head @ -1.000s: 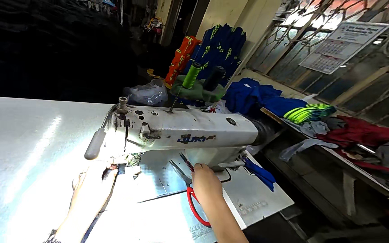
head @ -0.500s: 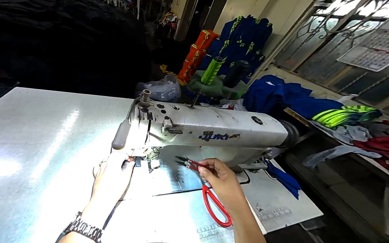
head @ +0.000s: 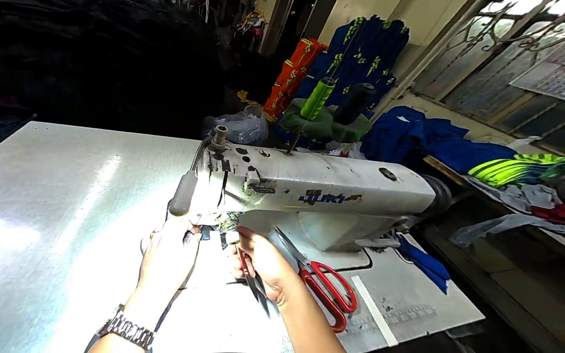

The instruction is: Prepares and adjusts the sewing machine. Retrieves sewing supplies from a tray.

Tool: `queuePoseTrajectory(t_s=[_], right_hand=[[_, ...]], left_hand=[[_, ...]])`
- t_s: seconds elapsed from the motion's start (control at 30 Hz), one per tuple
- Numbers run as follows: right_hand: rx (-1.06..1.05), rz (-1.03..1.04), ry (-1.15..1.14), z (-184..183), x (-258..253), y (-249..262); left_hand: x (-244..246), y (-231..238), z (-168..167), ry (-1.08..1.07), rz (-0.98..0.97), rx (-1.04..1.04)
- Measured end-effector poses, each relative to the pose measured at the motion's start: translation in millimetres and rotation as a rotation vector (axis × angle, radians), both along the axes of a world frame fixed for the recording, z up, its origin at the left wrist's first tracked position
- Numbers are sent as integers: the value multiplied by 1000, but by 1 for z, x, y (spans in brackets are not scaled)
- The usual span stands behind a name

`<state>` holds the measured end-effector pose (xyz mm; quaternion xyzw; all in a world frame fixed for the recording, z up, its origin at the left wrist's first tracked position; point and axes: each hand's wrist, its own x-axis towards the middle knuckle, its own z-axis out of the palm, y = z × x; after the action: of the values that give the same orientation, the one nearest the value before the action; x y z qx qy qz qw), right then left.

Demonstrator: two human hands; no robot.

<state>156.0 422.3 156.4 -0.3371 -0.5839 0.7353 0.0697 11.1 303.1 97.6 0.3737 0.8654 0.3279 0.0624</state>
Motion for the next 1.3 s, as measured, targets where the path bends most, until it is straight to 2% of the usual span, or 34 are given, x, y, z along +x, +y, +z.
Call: queuePoseTrajectory(t_s=[0.07, 0.23, 0.37, 0.63, 0.93, 1.3], right_hand=[[117, 118, -47, 3, -11, 2], [236, 133, -92, -15, -33, 19], [211, 123, -190, -15, -45, 24], [142, 140, -233, -9, -56, 22], [114, 157, -232, -10, -58, 22], [92, 73, -178, 0, -52, 16]], left_hand=[[0, 1, -2, 21, 1, 24], [0, 1, -2, 18, 6, 5], [0, 0, -3, -2, 24, 81], [-2, 1, 4, -67, 21, 62], [-4, 1, -2, -57, 14, 91], [-4, 2, -4, -37, 10, 138]])
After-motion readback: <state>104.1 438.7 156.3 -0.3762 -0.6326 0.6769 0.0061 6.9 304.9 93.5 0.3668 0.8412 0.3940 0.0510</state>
